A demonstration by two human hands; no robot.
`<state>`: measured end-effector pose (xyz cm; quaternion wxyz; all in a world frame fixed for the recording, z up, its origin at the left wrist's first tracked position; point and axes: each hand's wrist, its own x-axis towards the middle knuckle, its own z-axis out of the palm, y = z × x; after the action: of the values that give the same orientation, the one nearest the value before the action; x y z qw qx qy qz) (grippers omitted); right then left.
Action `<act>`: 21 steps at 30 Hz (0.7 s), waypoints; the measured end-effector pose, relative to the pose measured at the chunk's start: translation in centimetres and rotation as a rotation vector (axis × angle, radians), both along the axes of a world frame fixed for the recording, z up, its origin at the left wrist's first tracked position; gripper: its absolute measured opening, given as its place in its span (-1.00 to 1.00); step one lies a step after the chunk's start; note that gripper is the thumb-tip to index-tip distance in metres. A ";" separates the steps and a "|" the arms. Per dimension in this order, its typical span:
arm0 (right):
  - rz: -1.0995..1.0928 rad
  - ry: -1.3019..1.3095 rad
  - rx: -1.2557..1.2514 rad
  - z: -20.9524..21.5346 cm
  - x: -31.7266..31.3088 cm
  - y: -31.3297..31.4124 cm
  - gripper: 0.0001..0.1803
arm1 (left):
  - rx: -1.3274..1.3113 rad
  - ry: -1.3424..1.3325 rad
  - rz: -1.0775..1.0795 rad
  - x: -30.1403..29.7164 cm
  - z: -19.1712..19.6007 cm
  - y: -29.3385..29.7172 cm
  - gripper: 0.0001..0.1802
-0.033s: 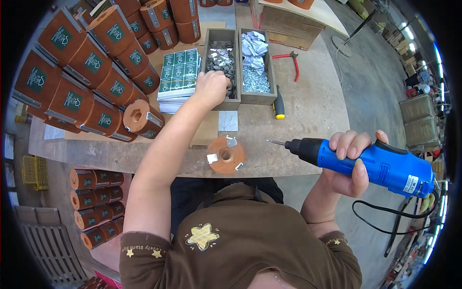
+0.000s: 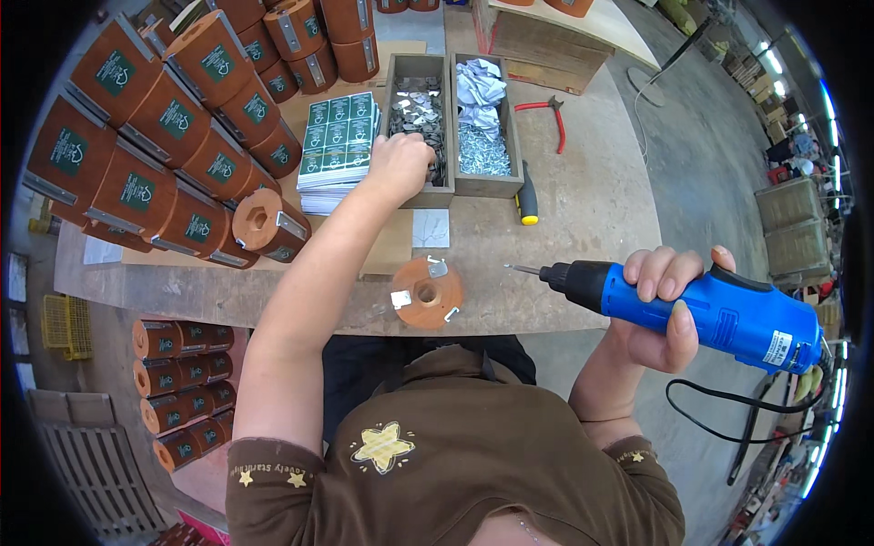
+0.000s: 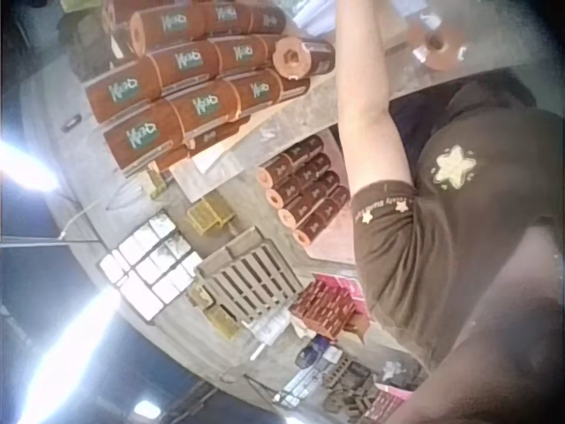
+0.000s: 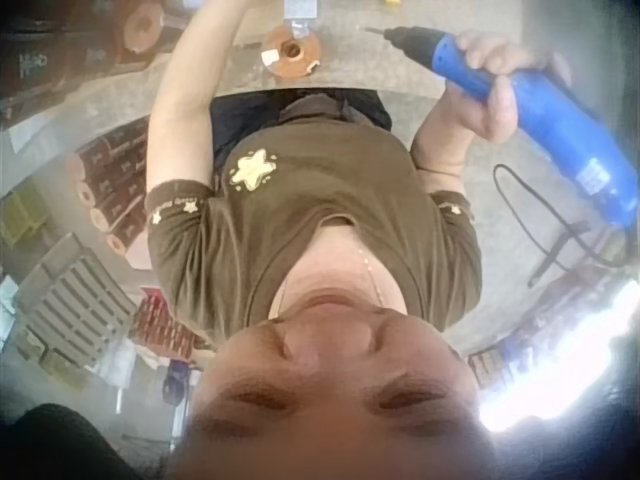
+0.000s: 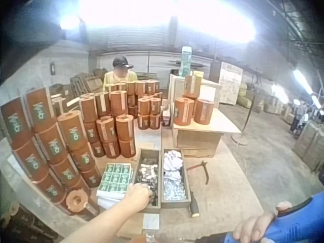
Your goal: Use an electric screwdriver and a manual screwdriver to attach metal components to cylindrical wooden blocks.
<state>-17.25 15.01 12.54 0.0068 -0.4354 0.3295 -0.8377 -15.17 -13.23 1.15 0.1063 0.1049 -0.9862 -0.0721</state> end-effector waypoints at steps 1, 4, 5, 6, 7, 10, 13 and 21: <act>-0.003 -0.006 -0.003 0.1 0.0 0.1 -0.34 | -0.033 -0.022 -0.011 -0.1 0.0 -0.2 -0.90; -0.003 -0.016 -0.011 0.2 0.1 0.2 -0.34 | 0.010 0.083 -0.044 -0.3 -0.8 -0.9 -0.93; 0.000 -0.018 -0.015 0.2 0.1 0.2 -0.34 | 0.010 0.083 -0.043 -0.3 -1.0 -1.1 -0.93; 0.002 -0.018 -0.015 0.2 0.1 0.2 -0.34 | 0.016 0.202 -0.050 -0.3 -1.1 -1.4 -0.94; -0.003 -0.015 -0.012 0.2 0.1 0.3 -0.34 | 0.022 0.321 -0.059 -0.2 -0.7 -1.3 -0.95; -0.001 -0.010 -0.010 0.2 0.1 0.3 -0.34 | 0.319 0.284 0.030 0.4 0.9 -1.3 -0.94; 0.007 -0.014 -0.016 0.3 0.3 0.2 -0.34 | 0.500 0.148 0.072 1.2 2.7 -1.6 -0.92; 0.000 -0.016 0.001 0.4 0.7 0.3 -0.33 | 1.278 0.252 0.218 0.7 2.5 -0.8 -0.86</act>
<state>-16.53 15.28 12.93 0.0097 -0.4286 0.3296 -0.8412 -14.45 -13.99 3.67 0.1446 0.2374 -0.7130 -0.6437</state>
